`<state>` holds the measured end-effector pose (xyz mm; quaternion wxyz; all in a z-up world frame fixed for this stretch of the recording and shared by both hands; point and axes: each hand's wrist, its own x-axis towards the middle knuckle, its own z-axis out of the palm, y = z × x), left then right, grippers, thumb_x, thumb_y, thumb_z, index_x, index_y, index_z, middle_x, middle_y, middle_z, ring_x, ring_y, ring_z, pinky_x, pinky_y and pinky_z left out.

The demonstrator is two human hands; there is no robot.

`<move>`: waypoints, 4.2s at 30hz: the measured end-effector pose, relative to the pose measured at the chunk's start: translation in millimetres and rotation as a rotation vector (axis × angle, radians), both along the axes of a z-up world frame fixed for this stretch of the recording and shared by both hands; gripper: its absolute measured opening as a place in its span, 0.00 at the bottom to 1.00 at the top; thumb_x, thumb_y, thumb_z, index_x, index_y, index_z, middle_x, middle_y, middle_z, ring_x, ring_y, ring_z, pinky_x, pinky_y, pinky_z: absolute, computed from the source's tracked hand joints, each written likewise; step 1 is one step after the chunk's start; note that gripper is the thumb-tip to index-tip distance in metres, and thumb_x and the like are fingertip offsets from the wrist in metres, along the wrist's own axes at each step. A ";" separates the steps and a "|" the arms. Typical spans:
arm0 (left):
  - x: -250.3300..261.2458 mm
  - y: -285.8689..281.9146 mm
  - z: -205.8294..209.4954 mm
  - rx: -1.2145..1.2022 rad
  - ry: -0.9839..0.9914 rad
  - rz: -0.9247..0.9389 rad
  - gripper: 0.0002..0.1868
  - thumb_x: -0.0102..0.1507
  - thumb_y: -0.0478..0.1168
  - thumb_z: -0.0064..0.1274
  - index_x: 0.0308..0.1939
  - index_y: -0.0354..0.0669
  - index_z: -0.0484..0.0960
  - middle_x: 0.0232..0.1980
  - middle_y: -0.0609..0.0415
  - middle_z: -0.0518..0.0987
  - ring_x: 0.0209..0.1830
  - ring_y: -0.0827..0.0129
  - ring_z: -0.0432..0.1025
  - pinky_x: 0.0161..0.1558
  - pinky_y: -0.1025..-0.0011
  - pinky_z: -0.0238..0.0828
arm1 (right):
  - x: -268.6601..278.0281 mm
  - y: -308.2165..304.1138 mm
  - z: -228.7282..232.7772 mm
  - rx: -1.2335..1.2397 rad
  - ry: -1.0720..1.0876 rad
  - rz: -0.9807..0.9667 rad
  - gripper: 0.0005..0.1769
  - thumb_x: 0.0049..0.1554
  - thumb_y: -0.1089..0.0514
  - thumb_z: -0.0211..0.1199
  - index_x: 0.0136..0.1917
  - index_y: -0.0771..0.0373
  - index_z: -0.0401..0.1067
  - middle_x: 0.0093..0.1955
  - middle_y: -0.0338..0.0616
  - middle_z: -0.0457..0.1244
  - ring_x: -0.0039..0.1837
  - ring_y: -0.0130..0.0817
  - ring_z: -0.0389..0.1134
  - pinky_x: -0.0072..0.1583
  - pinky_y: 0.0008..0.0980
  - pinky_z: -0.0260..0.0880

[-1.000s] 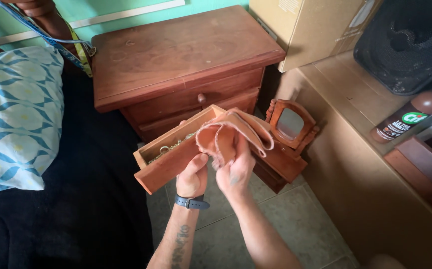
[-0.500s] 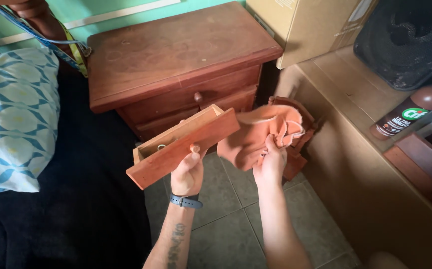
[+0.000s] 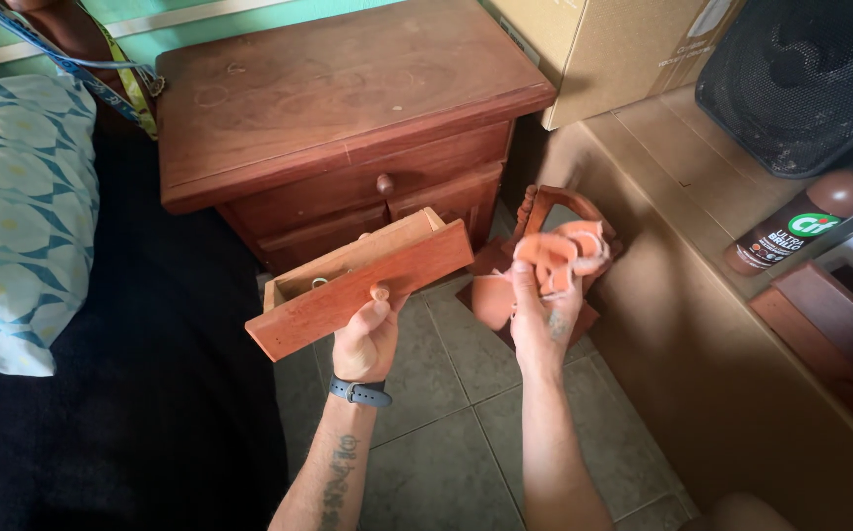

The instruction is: Cleaning a wooden jewelry box and its miniature vanity set using a cloth.

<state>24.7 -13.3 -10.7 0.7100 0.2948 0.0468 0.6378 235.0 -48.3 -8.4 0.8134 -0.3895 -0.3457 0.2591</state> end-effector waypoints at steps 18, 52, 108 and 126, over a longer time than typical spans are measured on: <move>8.3 -7.6 6.0 -0.029 0.125 0.082 0.31 0.56 0.25 0.54 0.65 0.32 0.71 0.46 0.52 0.77 0.51 0.66 0.70 0.64 0.64 0.62 | -85.7 -27.0 75.3 -0.184 -0.623 -0.001 0.26 0.66 0.61 0.53 0.77 0.57 0.63 0.45 0.46 0.61 0.34 0.26 0.68 0.36 0.27 0.72; -2.2 0.1 8.4 -0.059 -0.134 0.068 0.18 0.56 0.27 0.54 0.52 0.36 0.79 0.46 0.52 0.79 0.56 0.61 0.71 0.71 0.52 0.64 | -108.8 -16.2 48.9 -0.106 -0.244 0.237 0.21 0.66 0.62 0.50 0.69 0.64 0.71 0.31 0.35 0.61 0.29 0.17 0.61 0.31 0.21 0.63; 3.1 -0.6 13.7 -0.016 0.082 0.148 0.23 0.57 0.24 0.52 0.57 0.34 0.74 0.48 0.51 0.78 0.52 0.65 0.70 0.62 0.63 0.64 | -71.1 15.8 63.6 -0.170 -0.508 0.227 0.15 0.69 0.57 0.52 0.64 0.60 0.76 0.29 0.38 0.62 0.29 0.21 0.65 0.31 0.24 0.67; -1.7 19.9 -67.5 0.037 -0.135 -0.125 0.09 0.69 0.29 0.50 0.52 0.26 0.75 0.42 0.43 0.78 0.38 0.59 0.70 0.45 0.61 0.65 | -109.7 -9.4 62.9 -0.019 -0.408 0.384 0.17 0.66 0.61 0.49 0.66 0.64 0.69 0.42 0.36 0.69 0.29 0.21 0.64 0.31 0.24 0.66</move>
